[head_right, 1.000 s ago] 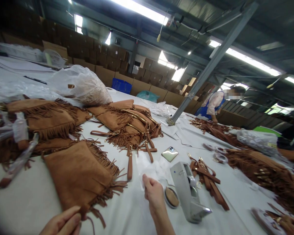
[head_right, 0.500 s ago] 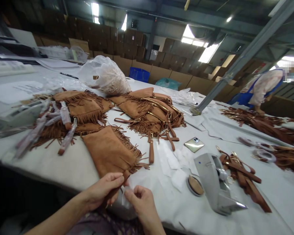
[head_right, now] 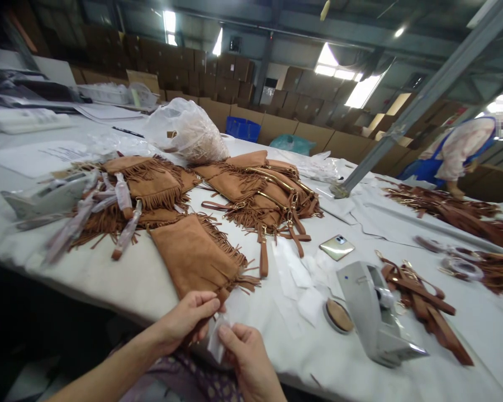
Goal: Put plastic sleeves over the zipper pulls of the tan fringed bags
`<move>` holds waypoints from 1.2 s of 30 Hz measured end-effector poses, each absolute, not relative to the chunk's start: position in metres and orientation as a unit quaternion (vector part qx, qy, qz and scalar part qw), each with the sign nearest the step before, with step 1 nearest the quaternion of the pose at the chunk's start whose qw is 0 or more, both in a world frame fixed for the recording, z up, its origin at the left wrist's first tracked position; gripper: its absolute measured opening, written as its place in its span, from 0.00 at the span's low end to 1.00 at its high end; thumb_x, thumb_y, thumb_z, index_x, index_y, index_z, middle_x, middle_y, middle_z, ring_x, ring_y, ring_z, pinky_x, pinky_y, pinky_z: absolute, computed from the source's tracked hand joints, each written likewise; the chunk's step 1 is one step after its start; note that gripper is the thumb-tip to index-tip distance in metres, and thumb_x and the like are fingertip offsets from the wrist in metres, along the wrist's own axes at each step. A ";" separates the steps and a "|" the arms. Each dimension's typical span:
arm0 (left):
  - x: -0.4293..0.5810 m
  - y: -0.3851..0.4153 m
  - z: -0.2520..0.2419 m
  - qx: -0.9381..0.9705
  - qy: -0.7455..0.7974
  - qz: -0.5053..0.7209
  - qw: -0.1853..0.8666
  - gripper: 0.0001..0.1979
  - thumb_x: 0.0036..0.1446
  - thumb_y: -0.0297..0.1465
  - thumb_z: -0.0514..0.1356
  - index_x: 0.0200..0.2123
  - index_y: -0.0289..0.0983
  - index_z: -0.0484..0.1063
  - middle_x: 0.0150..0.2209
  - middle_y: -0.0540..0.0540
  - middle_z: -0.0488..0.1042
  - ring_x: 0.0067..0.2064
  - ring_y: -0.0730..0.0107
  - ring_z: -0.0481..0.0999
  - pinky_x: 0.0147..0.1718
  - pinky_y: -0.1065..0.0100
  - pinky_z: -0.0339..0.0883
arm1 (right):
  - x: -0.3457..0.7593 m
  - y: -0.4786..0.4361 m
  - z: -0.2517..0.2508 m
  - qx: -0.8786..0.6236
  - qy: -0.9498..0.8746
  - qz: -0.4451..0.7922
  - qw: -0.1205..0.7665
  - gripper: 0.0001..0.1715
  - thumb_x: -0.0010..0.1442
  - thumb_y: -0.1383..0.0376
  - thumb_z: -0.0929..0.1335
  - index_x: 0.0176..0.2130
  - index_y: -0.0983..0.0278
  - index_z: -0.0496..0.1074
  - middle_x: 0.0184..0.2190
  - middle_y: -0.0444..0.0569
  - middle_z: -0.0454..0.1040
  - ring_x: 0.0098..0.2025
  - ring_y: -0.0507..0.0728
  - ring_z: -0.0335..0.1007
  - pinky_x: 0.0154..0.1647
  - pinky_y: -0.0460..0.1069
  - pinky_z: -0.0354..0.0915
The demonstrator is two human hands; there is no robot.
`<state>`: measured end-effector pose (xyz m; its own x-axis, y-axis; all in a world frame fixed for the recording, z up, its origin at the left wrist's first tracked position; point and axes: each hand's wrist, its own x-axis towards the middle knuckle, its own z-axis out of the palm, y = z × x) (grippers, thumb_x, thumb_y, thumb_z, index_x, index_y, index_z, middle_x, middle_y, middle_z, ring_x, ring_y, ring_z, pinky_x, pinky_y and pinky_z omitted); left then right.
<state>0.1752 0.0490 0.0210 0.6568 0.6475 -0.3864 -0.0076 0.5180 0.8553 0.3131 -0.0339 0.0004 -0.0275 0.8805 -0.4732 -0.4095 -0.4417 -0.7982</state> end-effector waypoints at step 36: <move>0.153 0.026 0.042 0.701 0.310 0.225 0.601 0.15 0.60 0.35 0.52 0.23 0.36 0.64 0.20 0.54 0.58 0.24 0.75 0.57 0.24 0.72 0.49 | 0.309 -0.029 0.021 -0.528 0.005 0.560 0.639 0.16 0.40 0.60 0.78 0.29 0.63 0.75 0.28 0.42 0.77 0.28 0.51 0.70 0.28 0.45 0.65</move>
<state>0.1533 0.0260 0.0420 0.7059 0.7060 -0.0575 0.1649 -0.0849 0.9826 0.3089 -0.0292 0.0206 0.3731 0.7100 -0.5973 -0.7200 -0.1845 -0.6690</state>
